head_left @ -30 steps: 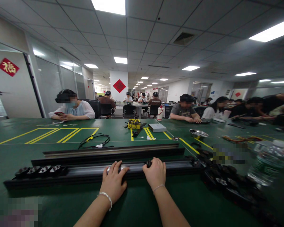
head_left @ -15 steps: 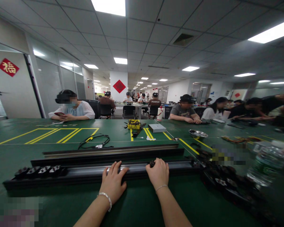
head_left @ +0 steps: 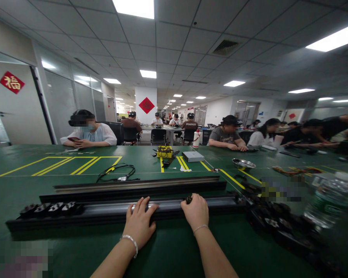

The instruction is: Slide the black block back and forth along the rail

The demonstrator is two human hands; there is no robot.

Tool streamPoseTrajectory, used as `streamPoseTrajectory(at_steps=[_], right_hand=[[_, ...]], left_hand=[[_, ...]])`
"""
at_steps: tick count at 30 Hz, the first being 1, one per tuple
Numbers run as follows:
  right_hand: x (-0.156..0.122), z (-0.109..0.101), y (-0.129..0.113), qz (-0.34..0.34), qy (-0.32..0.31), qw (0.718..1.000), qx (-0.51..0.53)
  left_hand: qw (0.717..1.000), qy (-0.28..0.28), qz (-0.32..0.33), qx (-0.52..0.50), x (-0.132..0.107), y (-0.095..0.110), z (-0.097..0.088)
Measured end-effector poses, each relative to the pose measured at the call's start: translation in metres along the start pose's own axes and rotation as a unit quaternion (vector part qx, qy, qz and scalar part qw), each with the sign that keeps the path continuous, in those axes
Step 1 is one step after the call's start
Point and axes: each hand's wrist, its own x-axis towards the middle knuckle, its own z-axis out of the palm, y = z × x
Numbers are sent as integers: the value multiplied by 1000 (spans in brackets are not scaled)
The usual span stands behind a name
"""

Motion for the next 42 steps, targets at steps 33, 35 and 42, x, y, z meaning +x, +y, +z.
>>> streamPoseTrajectory(at_steps=[33,35,42], right_hand=[[3,-4,21,-27,-20,999,12],[3,-5,22,-28,-19,999,10],[4,-3,22,-31,-14,999,11]], left_hand=[[1000,10,9,-4,-1,-2,2],[1000,14,12,-6,-1,-3,3],[1000,-3,5,5,0,-2,1]])
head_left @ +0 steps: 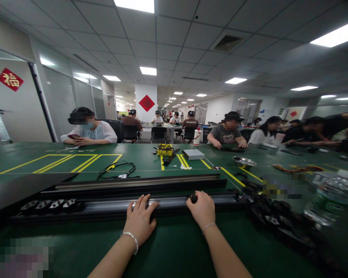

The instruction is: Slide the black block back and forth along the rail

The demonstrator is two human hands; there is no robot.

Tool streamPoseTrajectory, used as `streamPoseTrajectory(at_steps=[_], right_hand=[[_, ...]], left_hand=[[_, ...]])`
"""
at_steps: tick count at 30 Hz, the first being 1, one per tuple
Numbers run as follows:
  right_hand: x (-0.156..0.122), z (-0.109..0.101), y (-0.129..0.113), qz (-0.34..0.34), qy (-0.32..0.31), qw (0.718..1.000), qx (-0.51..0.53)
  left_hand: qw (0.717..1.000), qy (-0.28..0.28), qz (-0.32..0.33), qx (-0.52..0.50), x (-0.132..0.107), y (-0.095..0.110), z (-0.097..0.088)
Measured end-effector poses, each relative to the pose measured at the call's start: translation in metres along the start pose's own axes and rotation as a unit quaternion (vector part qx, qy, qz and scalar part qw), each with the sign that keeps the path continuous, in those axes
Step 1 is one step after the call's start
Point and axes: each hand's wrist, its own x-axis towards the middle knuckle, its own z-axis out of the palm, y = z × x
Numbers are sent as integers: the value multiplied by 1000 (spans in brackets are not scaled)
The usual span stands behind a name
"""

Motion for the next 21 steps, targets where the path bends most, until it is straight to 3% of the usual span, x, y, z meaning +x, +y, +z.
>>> streamPoseTrajectory(at_steps=[21], right_hand=[[2,-2,2,7,-8,1000,19]], left_hand=[[1000,12,4,0,0,-3,5]])
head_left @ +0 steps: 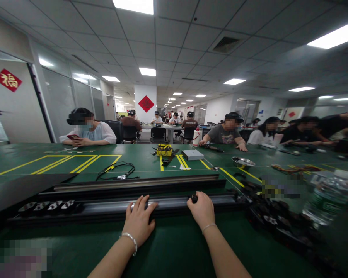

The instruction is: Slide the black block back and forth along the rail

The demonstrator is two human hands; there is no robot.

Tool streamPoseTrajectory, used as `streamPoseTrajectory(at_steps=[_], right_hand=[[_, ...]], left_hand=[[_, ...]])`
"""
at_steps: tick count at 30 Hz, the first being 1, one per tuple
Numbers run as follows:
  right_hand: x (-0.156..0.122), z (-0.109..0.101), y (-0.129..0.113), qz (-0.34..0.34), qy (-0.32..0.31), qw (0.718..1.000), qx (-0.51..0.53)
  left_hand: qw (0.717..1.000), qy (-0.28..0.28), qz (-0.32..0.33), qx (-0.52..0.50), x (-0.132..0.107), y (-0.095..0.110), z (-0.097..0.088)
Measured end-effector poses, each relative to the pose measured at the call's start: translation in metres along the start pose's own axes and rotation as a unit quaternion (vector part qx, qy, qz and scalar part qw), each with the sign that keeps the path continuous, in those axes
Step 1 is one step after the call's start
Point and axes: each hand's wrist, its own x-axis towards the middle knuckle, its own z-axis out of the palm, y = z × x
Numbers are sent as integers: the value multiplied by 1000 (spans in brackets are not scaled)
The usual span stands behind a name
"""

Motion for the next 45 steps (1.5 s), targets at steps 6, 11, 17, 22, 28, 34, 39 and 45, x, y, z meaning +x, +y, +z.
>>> streamPoseTrajectory(at_steps=[6,11,17,22,28,34,39,45], right_hand=[[0,0,9,42,24,999,-22],[1,-1,13,38,20,999,-25],[1,-1,11,38,21,999,-23],[1,-2,12,37,16,999,-25],[2,0,13,42,19,999,-26],[2,0,12,42,18,999,-25],[3,0,14,37,23,999,-22],[4,3,17,36,37,998,-22]], left_hand=[[1000,-6,-5,0,0,1,-1],[1000,3,0,-4,0,1,-1],[1000,6,0,-6,0,1,-1],[1000,10,2,-9,-1,1,-1],[1000,-3,-4,-6,0,2,-4],[1000,-10,-6,-3,0,4,-7],[1000,-13,-6,-3,0,4,-6],[1000,-3,-1,0,-1,3,-6]])
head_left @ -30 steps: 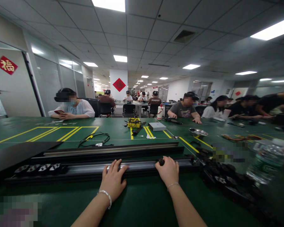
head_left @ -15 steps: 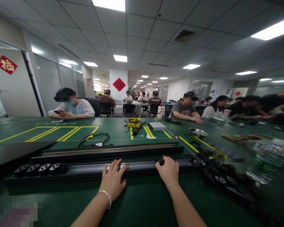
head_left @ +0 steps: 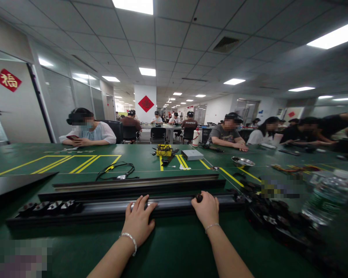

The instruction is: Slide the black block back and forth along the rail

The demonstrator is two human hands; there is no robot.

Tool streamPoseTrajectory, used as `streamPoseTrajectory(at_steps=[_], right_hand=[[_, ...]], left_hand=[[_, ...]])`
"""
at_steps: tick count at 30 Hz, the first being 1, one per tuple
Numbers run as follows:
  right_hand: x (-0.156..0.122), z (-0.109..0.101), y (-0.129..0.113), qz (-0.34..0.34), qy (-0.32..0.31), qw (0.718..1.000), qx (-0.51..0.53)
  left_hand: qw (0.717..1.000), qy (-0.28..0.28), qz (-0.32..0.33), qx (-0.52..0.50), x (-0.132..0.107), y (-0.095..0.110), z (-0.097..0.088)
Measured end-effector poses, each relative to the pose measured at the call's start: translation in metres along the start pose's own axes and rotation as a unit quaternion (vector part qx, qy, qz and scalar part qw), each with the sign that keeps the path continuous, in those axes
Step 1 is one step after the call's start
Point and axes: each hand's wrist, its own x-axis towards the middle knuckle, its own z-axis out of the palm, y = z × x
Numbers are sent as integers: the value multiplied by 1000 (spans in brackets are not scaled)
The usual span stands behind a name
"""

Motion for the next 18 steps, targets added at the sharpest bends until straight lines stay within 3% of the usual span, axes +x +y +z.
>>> streamPoseTrajectory(at_steps=[18], right_hand=[[0,-6,4,18,-3,1000,-14]], left_hand=[[1000,-16,-7,1,0,1,-2]])
